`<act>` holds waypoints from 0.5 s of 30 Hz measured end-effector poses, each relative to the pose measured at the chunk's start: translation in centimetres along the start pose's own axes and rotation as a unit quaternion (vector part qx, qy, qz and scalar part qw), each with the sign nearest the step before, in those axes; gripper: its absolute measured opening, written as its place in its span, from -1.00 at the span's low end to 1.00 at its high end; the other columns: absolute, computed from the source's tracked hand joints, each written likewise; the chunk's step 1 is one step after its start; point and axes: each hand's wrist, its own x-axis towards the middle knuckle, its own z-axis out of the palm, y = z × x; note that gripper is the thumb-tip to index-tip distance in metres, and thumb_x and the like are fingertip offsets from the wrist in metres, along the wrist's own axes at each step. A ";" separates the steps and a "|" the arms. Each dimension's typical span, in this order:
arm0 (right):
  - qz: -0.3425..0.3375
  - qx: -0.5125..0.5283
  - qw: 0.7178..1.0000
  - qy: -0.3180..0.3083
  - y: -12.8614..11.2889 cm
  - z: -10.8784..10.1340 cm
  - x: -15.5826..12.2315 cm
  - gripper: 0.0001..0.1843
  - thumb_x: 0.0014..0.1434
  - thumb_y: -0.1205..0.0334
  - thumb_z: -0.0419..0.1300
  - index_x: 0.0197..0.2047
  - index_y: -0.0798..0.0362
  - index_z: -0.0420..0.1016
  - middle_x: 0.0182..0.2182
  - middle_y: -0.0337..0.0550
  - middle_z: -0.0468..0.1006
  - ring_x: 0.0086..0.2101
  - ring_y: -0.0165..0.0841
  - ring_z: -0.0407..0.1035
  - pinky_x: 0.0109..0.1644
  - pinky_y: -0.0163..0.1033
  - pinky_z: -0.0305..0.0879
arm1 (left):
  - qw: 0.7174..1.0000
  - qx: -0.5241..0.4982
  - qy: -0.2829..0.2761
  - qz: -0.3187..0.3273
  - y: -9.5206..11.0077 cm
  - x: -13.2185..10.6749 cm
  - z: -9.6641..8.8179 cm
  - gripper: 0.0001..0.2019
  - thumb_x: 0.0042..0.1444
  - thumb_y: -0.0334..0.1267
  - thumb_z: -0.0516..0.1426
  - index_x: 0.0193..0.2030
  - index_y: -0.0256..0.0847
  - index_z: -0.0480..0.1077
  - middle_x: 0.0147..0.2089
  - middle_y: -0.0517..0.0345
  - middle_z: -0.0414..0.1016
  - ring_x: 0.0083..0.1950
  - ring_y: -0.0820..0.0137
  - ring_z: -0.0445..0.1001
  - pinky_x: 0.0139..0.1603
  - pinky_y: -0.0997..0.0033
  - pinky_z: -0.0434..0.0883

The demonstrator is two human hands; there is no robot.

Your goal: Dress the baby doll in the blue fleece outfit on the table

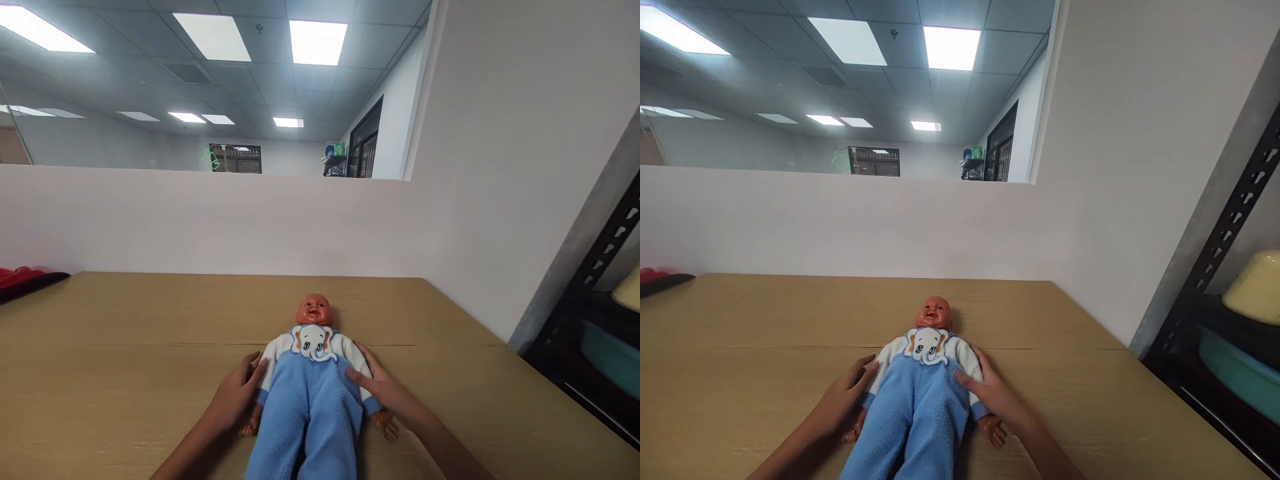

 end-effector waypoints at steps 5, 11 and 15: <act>-0.009 0.040 0.998 0.038 1.4 2.2 0.4 0.20 -0.07 -0.45 0.49 0.47 -0.04 0.23 0.46 0.10 0.28 0.40 0.04 0.19 0.52 0.11 0.11 | 0.998 -0.017 -0.067 0.013 1.1 -0.6 0.6 -0.29 0.31 0.36 -0.04 0.21 -0.20 0.50 0.28 -0.11 0.60 0.35 -0.10 0.48 0.44 -0.04 0.32; -0.012 0.027 1.000 -0.001 1.2 2.8 0.5 0.07 0.01 -0.38 0.42 0.42 0.03 0.31 0.43 0.09 0.33 0.44 0.02 0.11 0.56 0.09 -0.07 | 0.993 0.007 -0.111 -0.032 2.3 -2.8 -0.1 -0.24 0.21 0.51 -0.04 0.09 -0.11 0.53 0.12 -0.10 0.69 0.35 -0.17 0.47 0.43 -0.16 0.34; -0.005 0.002 0.999 -0.048 -0.7 3.6 -1.1 -0.15 0.15 -0.05 0.30 0.44 0.04 0.28 0.42 0.03 0.36 0.42 -0.05 0.17 0.56 0.05 -0.06 | 0.991 0.006 -0.096 -0.092 0.7 -7.6 -0.4 -0.23 0.22 0.52 -0.09 0.20 -0.01 0.47 0.10 -0.05 0.70 0.32 -0.20 0.51 0.34 -0.21 0.43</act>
